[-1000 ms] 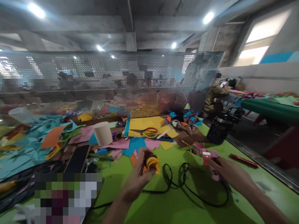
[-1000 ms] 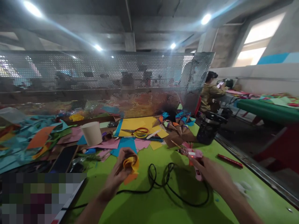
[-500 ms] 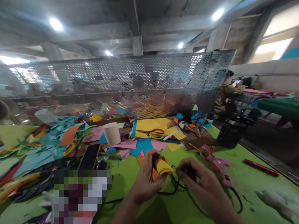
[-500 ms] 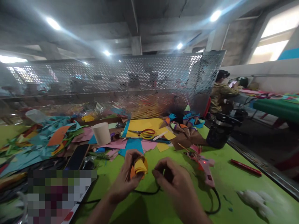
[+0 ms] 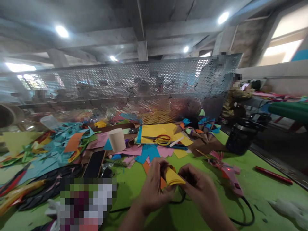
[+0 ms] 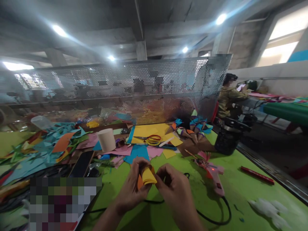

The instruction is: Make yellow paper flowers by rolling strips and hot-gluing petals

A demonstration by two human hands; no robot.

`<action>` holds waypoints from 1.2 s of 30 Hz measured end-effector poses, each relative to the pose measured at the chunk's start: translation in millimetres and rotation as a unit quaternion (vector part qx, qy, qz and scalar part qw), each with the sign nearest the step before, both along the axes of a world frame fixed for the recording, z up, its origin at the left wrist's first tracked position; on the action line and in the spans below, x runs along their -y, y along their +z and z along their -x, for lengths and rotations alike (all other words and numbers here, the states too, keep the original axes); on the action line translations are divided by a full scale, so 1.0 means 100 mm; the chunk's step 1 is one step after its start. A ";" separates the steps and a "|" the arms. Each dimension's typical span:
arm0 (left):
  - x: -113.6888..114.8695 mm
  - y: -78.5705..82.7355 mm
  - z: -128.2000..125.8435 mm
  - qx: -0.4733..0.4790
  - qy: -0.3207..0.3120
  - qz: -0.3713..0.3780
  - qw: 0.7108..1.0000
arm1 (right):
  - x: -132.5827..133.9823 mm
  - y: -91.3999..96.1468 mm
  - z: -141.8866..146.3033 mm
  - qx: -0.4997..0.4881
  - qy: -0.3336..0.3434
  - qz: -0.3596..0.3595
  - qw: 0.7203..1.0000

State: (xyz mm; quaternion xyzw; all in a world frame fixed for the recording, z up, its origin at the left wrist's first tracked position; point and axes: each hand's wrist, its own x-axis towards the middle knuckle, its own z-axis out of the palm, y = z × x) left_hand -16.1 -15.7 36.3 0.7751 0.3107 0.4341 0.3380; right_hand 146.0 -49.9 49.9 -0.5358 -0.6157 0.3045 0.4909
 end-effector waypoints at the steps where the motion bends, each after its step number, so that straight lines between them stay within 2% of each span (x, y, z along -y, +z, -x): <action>1: 0.00 0.00 0.00 -0.001 -0.002 -0.001 1.000 | 0.00 0.00 0.00 0.014 -0.006 -0.005 1.000; 11: -0.03 -0.07 0.00 0.004 -0.009 -0.016 1.000 | 0.00 0.01 -0.01 0.101 -0.036 -0.041 0.993; 19: -0.04 -0.08 -0.01 0.008 -0.015 -0.006 1.000 | 0.05 -0.05 -0.02 0.179 -0.091 -0.166 0.966; 22: -0.04 -0.07 -0.01 0.016 -0.019 0.000 1.000 | 0.05 -0.07 -0.02 0.193 -0.095 -0.192 0.958; 26: -0.03 -0.06 0.00 0.020 -0.024 0.017 0.999 | 0.03 -0.03 -0.03 0.204 -0.080 -0.193 0.956; 30: -0.02 -0.07 0.00 0.024 -0.035 0.029 0.999 | 0.01 0.08 -0.08 0.248 -0.036 -0.184 0.950; 36: -0.03 -0.05 -0.01 0.009 -0.045 0.035 0.998 | -0.05 0.25 -0.19 0.397 0.012 -0.196 0.897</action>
